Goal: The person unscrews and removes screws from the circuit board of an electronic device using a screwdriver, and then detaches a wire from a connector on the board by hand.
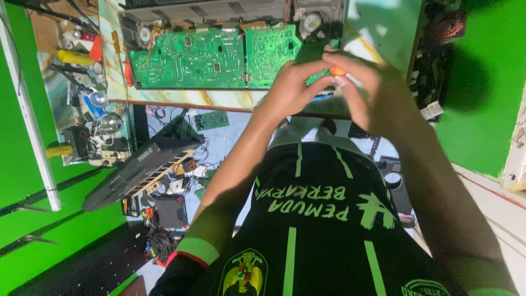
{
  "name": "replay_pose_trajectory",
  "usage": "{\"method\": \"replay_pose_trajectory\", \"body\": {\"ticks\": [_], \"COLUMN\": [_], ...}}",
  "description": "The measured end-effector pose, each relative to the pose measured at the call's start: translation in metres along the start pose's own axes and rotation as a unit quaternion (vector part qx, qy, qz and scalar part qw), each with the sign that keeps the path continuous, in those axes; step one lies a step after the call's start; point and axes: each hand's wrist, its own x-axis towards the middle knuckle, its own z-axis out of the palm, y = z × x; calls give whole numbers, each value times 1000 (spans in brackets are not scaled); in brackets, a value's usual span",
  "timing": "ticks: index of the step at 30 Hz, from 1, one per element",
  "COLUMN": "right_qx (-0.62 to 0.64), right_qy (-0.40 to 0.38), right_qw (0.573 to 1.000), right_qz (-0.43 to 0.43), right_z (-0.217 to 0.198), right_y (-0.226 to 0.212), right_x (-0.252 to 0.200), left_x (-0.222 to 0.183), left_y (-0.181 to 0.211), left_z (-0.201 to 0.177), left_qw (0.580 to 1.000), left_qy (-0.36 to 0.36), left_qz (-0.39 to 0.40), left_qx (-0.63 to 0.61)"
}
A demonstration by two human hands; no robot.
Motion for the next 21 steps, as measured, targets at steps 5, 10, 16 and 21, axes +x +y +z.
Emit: {"method": "replay_pose_trajectory", "body": {"ticks": [5,10,16,21], "right_qx": [82,60,21,14], "right_qy": [20,-5,8,26], "right_qw": [984,998,997,995], "right_qz": [154,28,77,94], "right_z": [13,19,20,22], "right_y": [3,1,-5,-4], "right_x": [-8,-15,-21,-27], "left_x": [-3,-7,-13,-19], "left_y": [-6,-12,-2,7], "left_z": [11,14,24,22], "left_qw": [993,1000,998,998], "left_qy": [78,-7,44,20], "left_qz": [85,11,19,46], "left_qx": [-4,10,32,-22]}}
